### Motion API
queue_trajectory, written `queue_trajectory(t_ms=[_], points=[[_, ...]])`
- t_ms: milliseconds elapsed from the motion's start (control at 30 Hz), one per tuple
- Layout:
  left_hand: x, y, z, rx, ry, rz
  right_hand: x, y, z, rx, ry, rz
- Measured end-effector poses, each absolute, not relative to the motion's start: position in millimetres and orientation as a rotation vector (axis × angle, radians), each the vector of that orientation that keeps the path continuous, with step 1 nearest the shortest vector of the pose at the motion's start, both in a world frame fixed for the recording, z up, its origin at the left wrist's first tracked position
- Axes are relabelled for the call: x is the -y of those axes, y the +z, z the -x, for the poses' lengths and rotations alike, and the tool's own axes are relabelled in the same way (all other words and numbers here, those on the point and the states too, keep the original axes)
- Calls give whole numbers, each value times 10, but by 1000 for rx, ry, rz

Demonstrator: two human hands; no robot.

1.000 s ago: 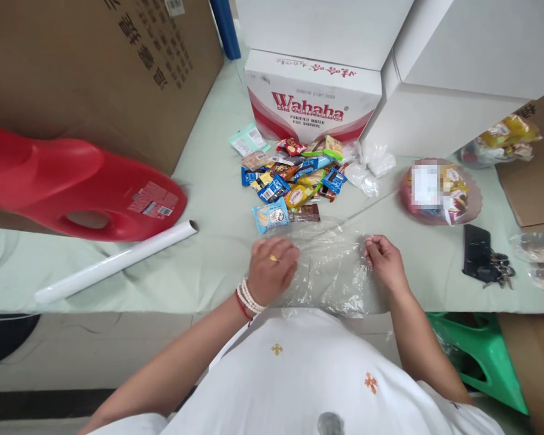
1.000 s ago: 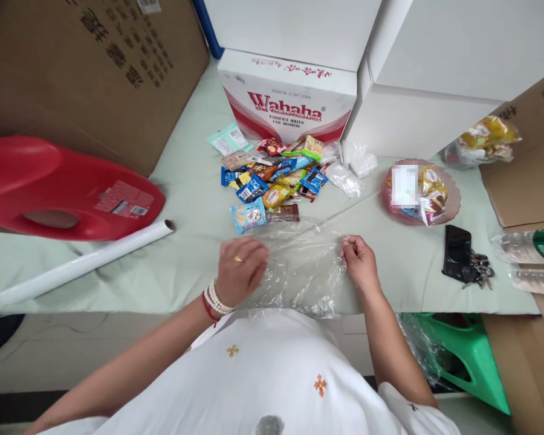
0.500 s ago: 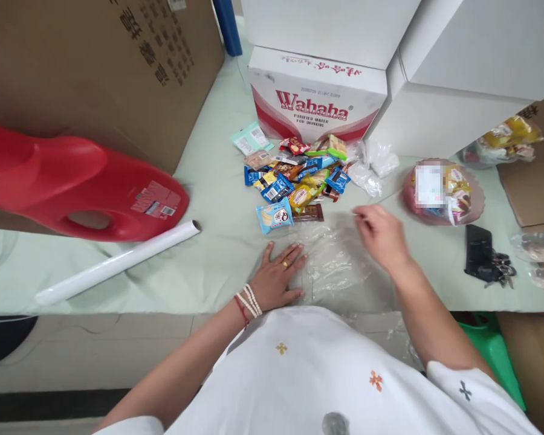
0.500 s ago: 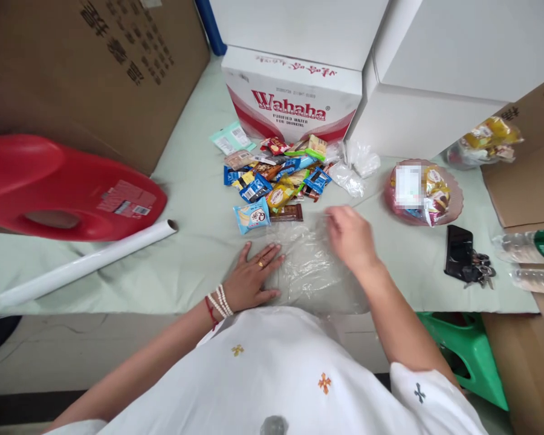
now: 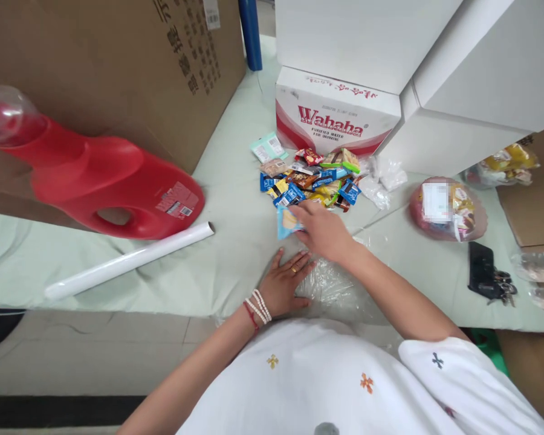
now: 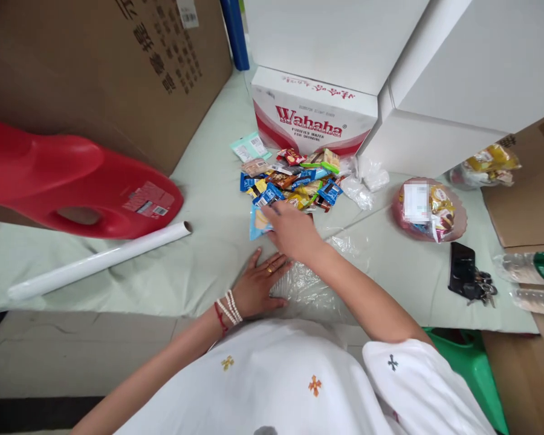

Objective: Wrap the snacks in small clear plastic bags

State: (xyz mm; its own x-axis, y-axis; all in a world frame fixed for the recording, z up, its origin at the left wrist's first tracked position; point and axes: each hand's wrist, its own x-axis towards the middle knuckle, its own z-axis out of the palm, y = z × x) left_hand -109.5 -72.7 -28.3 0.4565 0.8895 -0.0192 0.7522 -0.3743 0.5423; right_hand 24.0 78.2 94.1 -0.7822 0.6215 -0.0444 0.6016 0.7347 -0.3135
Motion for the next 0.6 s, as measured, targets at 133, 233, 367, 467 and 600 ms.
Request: queue_trajectory(t_ms=[133, 233, 367, 467, 600], points=[[692, -268, 1140, -1330, 377, -2236, -614, 1093, -1093, 2567, 837, 1031], [662, -255, 1161, -1335, 358, -2242, -394, 906, -1495, 2606, 869, 1223], [637, -266, 1189, -1369, 324, -2270, -132, 511, -1589, 2746, 786, 1486], [651, -265, 1230, -1375, 322, -2288, 4, 394, -1678, 2660, 793, 1504], [768, -144, 1310, -1385, 456, -2349, 243, 550, -2129, 2512, 840, 1259]])
